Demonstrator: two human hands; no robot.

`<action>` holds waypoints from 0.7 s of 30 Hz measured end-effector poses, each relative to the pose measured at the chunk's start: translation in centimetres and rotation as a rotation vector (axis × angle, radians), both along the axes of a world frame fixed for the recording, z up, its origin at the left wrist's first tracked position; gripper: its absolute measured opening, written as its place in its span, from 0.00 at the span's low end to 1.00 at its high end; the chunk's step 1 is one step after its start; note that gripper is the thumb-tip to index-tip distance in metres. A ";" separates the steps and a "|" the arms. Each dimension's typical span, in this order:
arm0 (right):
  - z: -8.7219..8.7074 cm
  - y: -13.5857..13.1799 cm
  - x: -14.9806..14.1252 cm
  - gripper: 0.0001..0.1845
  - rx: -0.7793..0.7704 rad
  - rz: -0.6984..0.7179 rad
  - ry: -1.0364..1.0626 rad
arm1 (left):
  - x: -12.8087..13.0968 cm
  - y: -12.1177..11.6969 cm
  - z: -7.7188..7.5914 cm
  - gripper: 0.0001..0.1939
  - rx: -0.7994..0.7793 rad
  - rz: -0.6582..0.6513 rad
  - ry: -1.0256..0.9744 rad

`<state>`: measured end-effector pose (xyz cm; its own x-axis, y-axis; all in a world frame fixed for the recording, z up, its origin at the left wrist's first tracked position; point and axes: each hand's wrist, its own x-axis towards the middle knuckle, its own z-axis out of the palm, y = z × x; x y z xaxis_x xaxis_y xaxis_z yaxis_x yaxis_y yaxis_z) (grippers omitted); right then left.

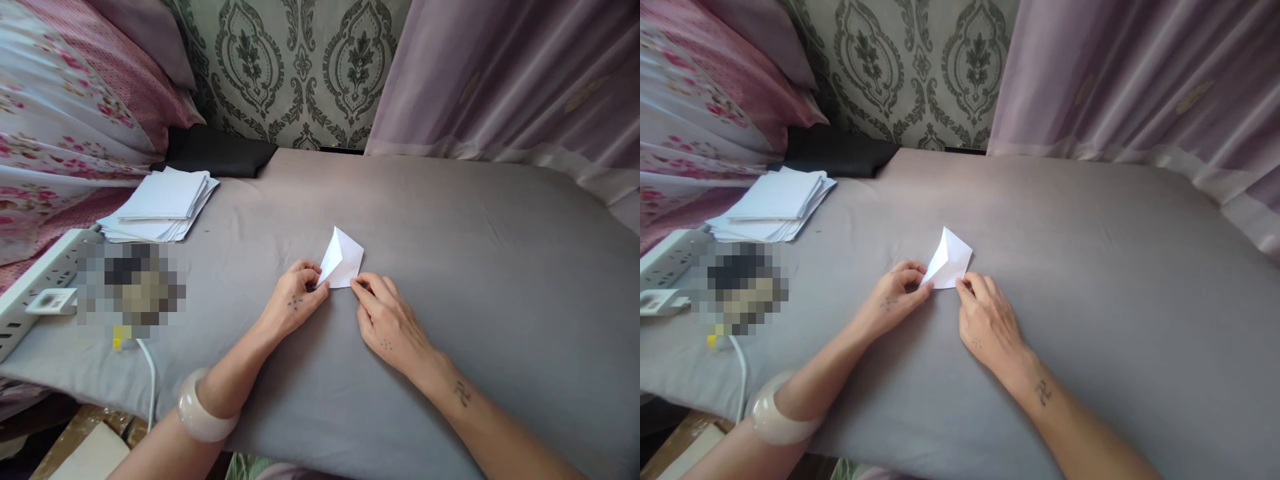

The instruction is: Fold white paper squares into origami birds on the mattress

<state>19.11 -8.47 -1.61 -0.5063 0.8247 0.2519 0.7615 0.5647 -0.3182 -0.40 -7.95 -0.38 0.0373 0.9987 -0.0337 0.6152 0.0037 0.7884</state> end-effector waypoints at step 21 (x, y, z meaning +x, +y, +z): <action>0.4 -2.4 -1.3 0.23 0.045 -0.037 -0.095 | -0.5 -0.2 -0.1 0.11 0.034 -0.001 -0.033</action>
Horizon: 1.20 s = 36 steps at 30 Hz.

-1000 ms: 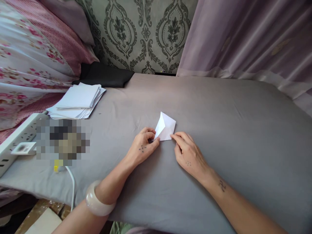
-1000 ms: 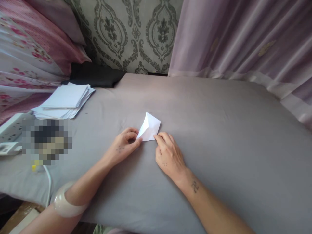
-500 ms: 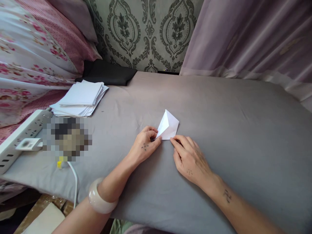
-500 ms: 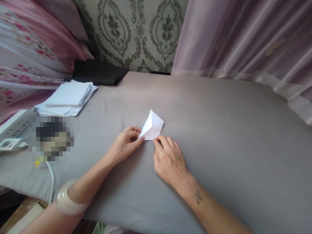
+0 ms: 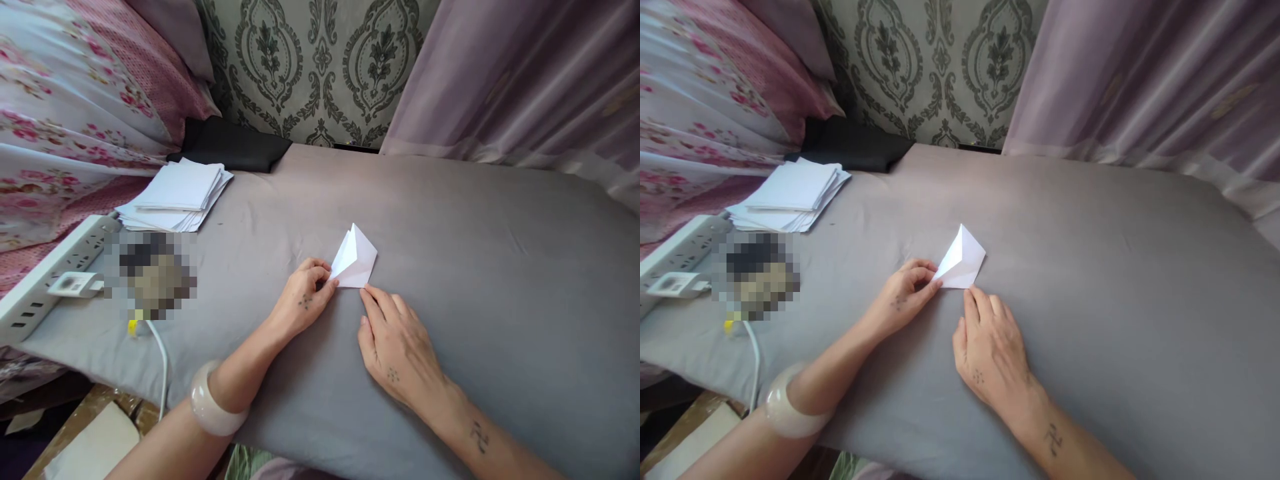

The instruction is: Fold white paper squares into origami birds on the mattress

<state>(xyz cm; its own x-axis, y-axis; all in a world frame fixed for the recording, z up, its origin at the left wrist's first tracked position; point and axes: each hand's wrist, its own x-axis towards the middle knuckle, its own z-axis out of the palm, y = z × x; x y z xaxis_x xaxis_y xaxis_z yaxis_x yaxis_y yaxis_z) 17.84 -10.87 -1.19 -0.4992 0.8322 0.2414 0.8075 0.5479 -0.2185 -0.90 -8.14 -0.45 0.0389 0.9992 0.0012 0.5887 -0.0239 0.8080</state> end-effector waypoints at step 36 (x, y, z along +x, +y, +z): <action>0.8 1.5 -1.1 0.20 0.072 0.048 -0.106 | -0.6 -0.3 0.2 0.06 -0.063 0.065 -0.031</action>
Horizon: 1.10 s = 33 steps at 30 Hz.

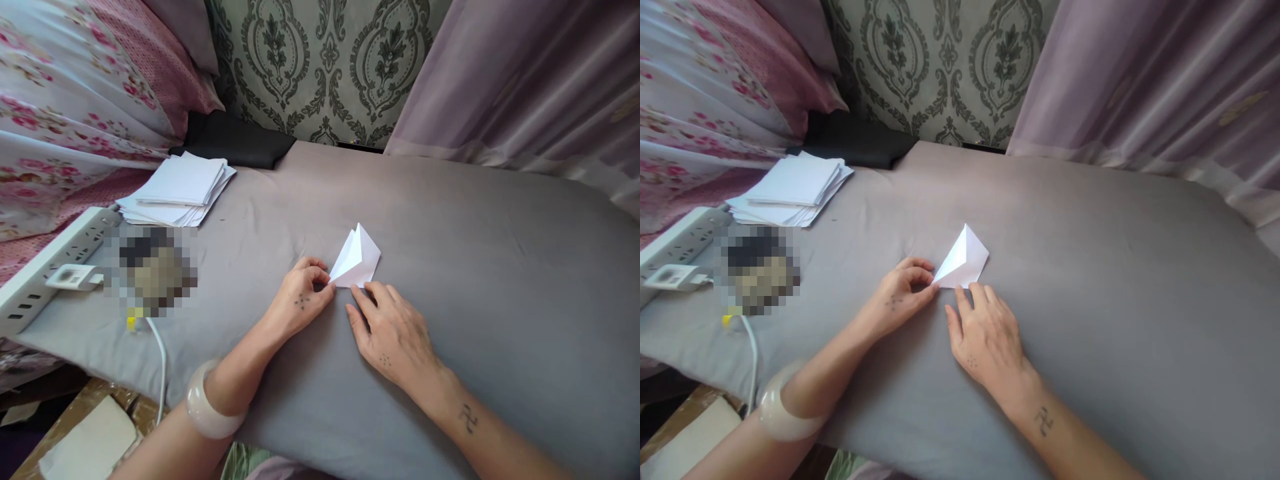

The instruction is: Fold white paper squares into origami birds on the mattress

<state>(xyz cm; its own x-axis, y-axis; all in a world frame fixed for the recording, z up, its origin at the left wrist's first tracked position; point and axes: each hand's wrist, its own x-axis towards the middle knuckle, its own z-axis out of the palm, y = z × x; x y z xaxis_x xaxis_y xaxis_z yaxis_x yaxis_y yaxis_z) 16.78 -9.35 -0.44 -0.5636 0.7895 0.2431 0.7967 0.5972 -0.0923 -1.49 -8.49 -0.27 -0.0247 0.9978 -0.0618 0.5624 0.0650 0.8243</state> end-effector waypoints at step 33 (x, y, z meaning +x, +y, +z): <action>1.7 0.0 -1.2 0.26 -0.113 0.024 -0.201 | -2.5 0.6 0.3 0.13 -0.043 0.299 0.076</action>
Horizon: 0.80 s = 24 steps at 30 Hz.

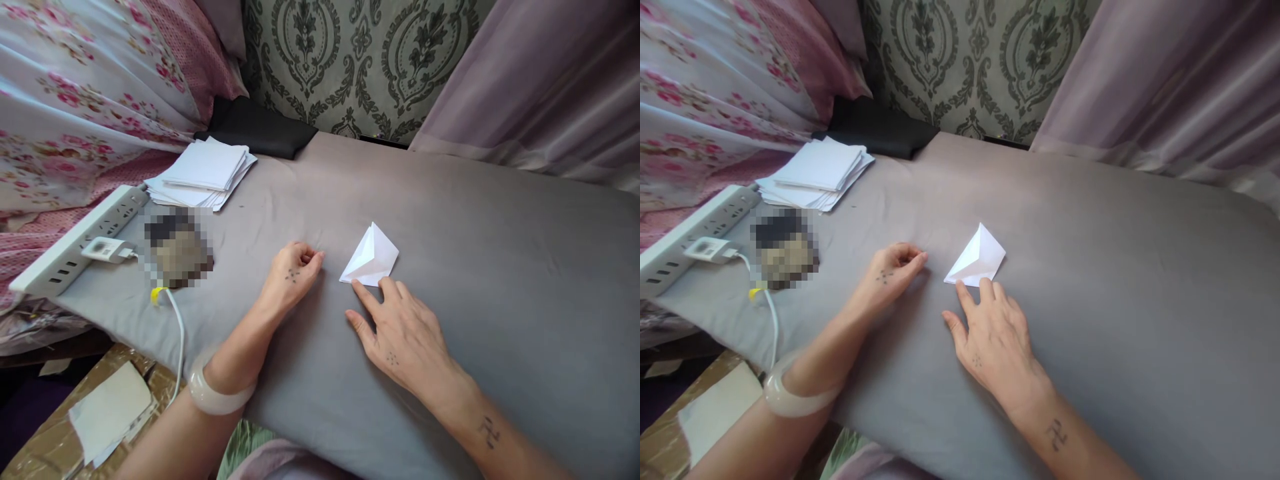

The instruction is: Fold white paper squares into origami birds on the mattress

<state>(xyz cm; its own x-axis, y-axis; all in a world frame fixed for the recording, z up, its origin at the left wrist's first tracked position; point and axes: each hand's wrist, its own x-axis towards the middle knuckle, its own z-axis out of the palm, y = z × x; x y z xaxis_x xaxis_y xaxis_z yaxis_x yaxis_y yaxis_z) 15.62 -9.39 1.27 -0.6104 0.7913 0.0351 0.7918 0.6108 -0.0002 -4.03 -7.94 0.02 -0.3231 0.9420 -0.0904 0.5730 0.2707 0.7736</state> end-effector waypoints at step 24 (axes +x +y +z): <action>0.9 -0.5 0.6 0.28 -0.049 -0.021 -0.016 | 0.4 -0.2 -0.8 0.10 0.088 -0.137 0.092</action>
